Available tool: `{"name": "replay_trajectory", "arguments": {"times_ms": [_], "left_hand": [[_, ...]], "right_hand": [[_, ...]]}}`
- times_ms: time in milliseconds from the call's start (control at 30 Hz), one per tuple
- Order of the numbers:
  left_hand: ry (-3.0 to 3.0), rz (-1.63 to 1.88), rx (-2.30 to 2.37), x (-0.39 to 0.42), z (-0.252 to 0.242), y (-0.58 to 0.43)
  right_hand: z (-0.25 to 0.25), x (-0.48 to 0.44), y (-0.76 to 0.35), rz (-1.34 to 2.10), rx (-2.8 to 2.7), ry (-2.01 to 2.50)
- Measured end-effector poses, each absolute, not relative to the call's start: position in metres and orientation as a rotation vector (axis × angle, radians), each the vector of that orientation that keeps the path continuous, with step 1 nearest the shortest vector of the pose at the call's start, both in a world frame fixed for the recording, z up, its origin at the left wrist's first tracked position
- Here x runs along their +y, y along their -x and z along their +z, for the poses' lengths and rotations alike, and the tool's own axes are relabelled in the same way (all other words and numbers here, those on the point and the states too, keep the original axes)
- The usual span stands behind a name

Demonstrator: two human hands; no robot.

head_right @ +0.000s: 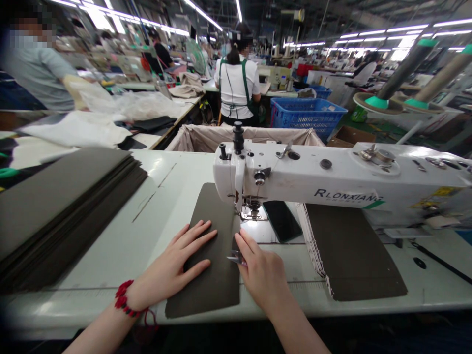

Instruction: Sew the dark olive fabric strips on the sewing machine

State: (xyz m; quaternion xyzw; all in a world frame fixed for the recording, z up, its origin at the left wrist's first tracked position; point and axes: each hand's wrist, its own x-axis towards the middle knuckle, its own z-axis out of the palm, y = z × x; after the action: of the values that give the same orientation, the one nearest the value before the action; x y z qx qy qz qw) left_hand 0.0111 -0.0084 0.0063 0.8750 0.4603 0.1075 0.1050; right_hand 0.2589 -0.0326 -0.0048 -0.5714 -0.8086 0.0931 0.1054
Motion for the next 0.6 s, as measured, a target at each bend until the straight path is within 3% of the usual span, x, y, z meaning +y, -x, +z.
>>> {"name": "replay_trajectory", "arguments": {"times_ms": [600], "left_hand": [[-2.59, 0.299, 1.356, -0.0088, 0.0061, -0.0114]], "right_hand": [[-0.0066, -0.0328, -0.2589, 0.275, -2.407, 1.702]]}}
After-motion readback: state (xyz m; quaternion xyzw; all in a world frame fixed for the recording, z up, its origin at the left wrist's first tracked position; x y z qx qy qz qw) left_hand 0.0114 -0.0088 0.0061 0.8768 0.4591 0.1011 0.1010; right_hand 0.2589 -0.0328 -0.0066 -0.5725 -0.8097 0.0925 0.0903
